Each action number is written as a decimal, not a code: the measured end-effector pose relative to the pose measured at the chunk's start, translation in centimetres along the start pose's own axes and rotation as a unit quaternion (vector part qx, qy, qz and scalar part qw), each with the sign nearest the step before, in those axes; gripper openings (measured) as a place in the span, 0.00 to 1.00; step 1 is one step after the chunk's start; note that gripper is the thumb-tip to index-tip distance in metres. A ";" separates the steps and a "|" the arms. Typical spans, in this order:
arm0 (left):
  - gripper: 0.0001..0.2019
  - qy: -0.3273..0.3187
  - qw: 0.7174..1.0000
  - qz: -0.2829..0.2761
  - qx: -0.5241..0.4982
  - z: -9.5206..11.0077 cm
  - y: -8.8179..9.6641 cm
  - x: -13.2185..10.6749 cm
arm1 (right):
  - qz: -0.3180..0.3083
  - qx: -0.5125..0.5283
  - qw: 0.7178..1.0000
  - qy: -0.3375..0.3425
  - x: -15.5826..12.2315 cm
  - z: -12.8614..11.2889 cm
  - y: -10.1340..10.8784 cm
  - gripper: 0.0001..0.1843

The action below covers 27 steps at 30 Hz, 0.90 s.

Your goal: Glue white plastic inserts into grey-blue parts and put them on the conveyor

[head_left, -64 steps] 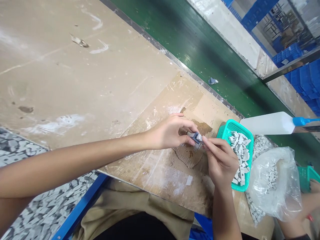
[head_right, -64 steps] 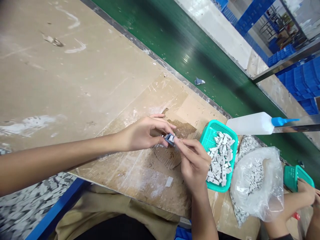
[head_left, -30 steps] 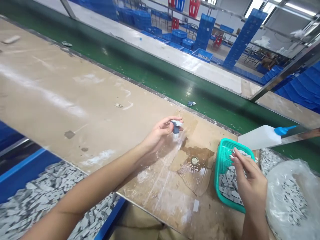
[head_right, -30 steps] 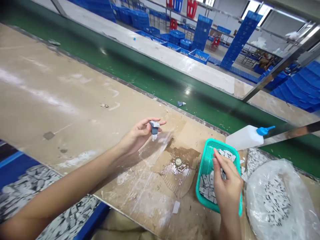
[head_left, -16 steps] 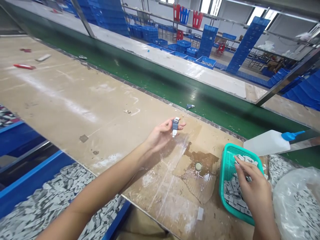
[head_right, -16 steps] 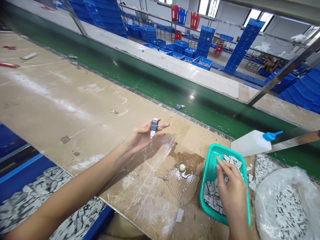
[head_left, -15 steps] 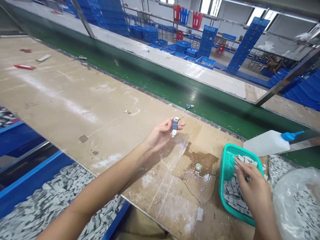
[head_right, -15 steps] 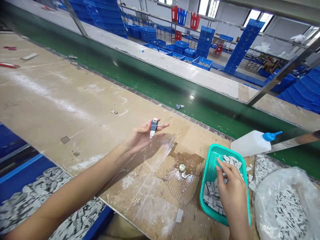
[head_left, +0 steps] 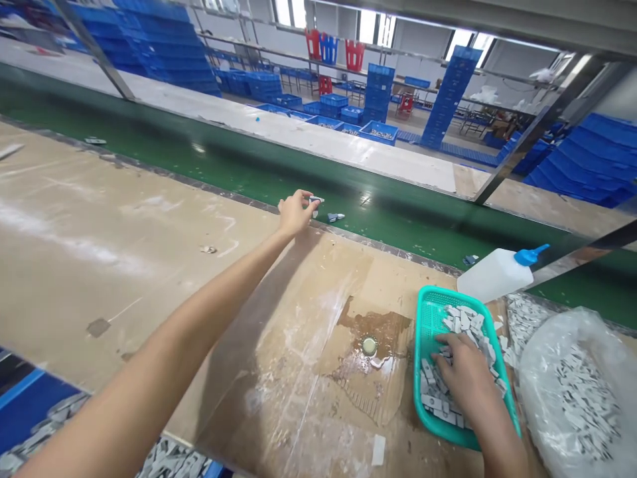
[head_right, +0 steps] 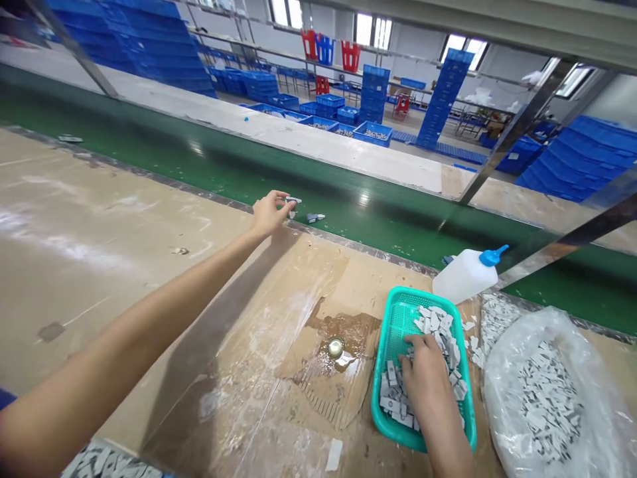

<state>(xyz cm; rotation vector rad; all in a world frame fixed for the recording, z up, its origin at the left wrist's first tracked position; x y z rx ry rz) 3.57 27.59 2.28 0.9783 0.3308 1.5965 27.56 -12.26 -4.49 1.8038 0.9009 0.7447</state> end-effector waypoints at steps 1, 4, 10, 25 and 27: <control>0.17 0.015 1.000 -0.011 0.016 -0.5 -1.4 1.0 | 0.001 0.002 1.000 -0.013 0.0 0.3 0.0 0.16; 0.26 0.061 0.996 -0.007 0.061 -2.0 -3.9 2.1 | 0.013 0.003 1.000 -0.021 -0.1 0.5 -0.1 0.18; 0.24 -0.041 0.991 -0.043 0.118 -1.1 -5.8 -0.4 | 0.057 -0.009 0.998 -0.027 -0.6 -0.8 0.7 0.18; 0.23 0.147 0.943 -0.093 -0.285 4.4 1.6 -8.6 | 0.043 0.147 0.987 -0.050 0.5 -0.6 2.7 0.12; 0.20 0.238 0.877 -0.147 -0.390 4.7 2.2 -11.5 | 0.065 0.226 0.969 -0.074 0.6 -0.4 3.1 0.12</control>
Point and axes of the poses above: each hand's wrist, its own x-axis towards the middle knuckle, its own y-axis out of the back of the hand, z = x × y, the point moved 7 cm from there along x, towards the middle knuckle, and after that the axes turned 13 degrees about z, right-handed, at the moved point
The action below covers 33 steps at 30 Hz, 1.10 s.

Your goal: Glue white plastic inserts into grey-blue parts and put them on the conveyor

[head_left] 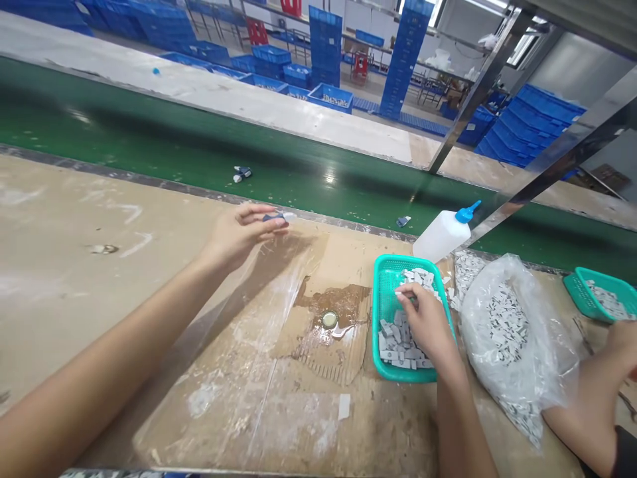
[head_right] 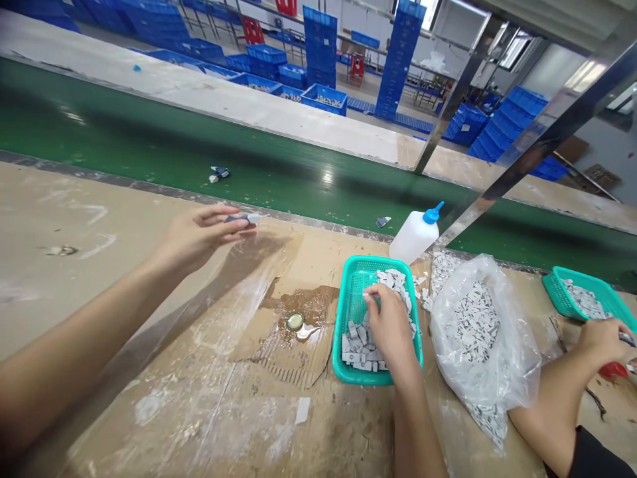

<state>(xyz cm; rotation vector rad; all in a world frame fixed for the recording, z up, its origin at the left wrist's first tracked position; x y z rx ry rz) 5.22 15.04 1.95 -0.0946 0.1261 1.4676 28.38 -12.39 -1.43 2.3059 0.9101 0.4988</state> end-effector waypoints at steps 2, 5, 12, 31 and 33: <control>0.16 0.101 0.993 -0.038 -0.057 -1.4 0.0 -2.6 | 0.007 0.091 0.995 -0.032 0.2 0.1 0.3 0.13; 0.13 0.207 0.972 -0.074 -0.083 -3.6 0.0 -5.7 | -0.007 0.235 0.967 -0.096 0.4 0.1 0.4 0.19; 0.14 0.263 0.921 -0.162 -0.237 -5.9 -1.5 -9.1 | -0.072 0.412 0.876 -0.241 -0.6 -1.4 -0.8 0.23; 0.26 0.253 0.898 -0.269 -0.240 -5.8 -1.0 -10.4 | -0.028 0.002 0.976 0.215 -4.8 -8.3 -5.6 0.12; 0.23 0.256 0.894 -0.269 -0.252 -5.8 -1.0 -10.2 | -0.025 -0.007 0.966 0.256 -5.2 -9.0 -5.4 0.09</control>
Point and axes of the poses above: each hand's wrist, its own x-axis towards the middle knuckle, its own y-axis out of the back of the hand, z = x × y, the point moved 7 cm from there along x, towards the middle knuckle, and after that the axes turned 13 degrees about z, right-handed, at the moved point
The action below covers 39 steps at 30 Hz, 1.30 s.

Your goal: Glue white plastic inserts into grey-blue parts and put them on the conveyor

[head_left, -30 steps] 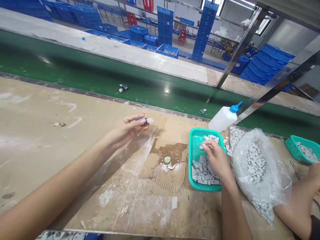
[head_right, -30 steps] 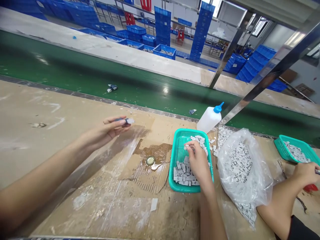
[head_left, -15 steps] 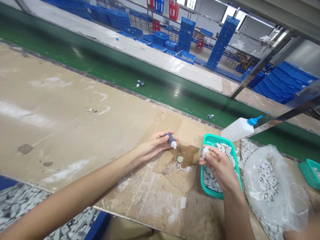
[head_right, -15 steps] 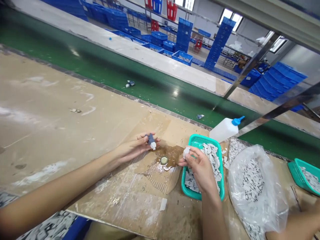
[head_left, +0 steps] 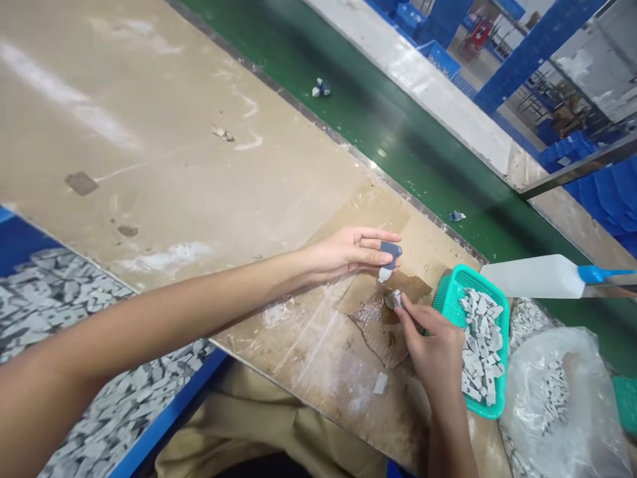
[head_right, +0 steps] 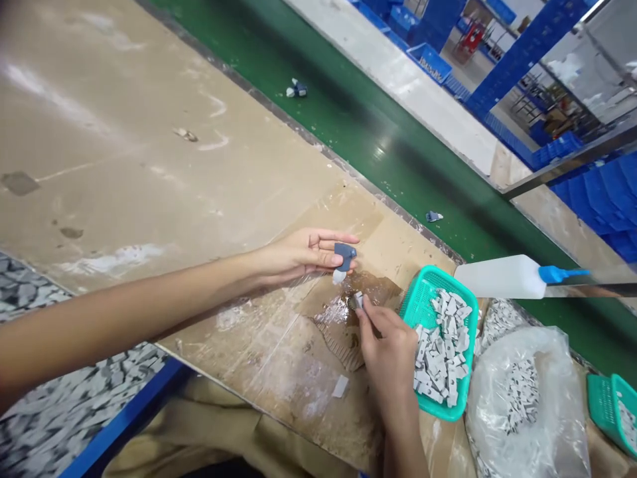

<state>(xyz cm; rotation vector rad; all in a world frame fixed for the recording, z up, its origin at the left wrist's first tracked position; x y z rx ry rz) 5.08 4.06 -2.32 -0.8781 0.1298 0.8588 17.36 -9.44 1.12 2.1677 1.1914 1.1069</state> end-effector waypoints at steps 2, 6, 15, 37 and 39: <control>0.19 -0.002 1.000 -0.004 -0.015 0.0 0.0 0.1 | -0.005 -0.013 1.000 0.022 0.0 -0.5 0.0 0.07; 0.16 -0.012 1.000 -0.003 -0.025 0.1 0.0 0.2 | -0.016 -0.042 0.998 0.045 0.2 -1.1 -0.1 0.07; 0.19 -0.003 1.000 0.002 -0.006 -0.5 -0.2 0.3 | -0.033 -0.053 0.995 0.072 0.4 -1.7 -0.4 0.07; 0.19 -0.052 0.995 0.025 0.079 -0.4 -0.1 0.0 | -0.035 -0.050 0.997 0.050 0.4 -1.5 -0.4 0.09; 0.19 -0.053 0.995 0.022 0.080 -0.4 -0.1 0.1 | -0.040 -0.051 0.997 0.045 0.4 -1.5 -0.5 0.09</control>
Point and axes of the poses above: each hand's wrist, its own x-axis towards the middle knuckle, its own y-axis out of the back of the hand, z = x × y, the point moved 7 cm from there along x, towards the middle knuckle, and after that the axes turned 13 degrees about z, right-handed, at the moved point
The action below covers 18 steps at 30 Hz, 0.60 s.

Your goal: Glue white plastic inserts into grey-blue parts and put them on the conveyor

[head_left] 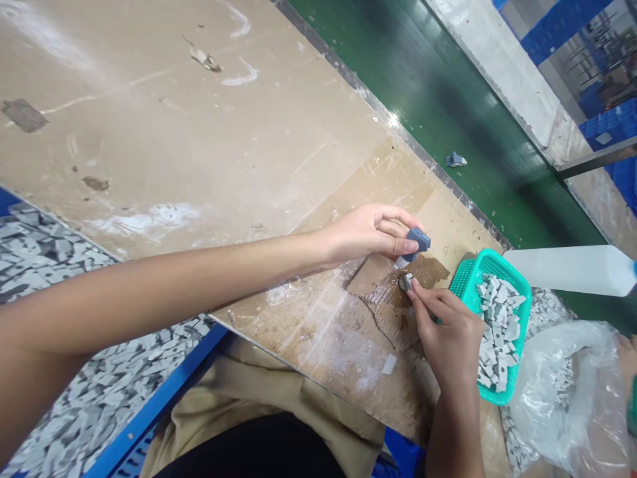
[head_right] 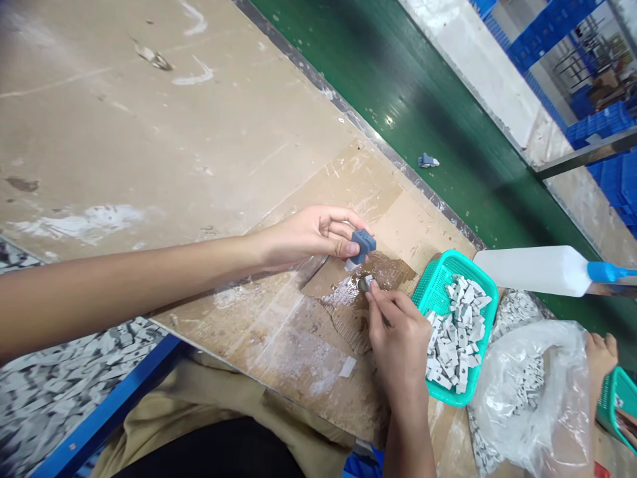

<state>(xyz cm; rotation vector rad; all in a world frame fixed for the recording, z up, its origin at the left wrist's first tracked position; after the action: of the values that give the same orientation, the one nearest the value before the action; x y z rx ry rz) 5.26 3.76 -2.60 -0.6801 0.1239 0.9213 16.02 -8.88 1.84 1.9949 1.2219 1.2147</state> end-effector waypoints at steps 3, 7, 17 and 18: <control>0.19 -0.003 1.000 0.000 0.005 0.0 0.0 0.0 | -0.003 -0.003 1.000 0.001 0.1 -0.1 0.0 0.09; 0.18 -0.005 1.000 0.006 0.009 0.2 0.1 -0.1 | -0.003 -0.005 1.000 0.003 0.1 -0.1 -0.1 0.09; 0.12 -0.031 0.996 0.054 0.059 0.2 0.5 0.1 | 0.041 0.021 0.998 -0.033 0.0 0.5 1.1 0.10; 0.11 -0.034 0.996 0.059 0.065 0.2 0.5 0.1 | 0.040 0.024 0.998 -0.035 0.0 0.6 1.1 0.10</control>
<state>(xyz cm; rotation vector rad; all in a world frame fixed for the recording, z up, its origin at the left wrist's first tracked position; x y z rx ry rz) 4.85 4.20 -2.72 -0.5239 0.1631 1.0402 17.00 -9.38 2.45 2.1219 1.1562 1.1533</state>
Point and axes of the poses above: each hand's wrist, its own x-axis towards the middle knuckle, its own y-axis out of the back of the hand, z = x × y, the point moved 7 cm from there along x, towards the middle knuckle, and after that the axes turned 13 degrees about z, right-handed, at the moved point
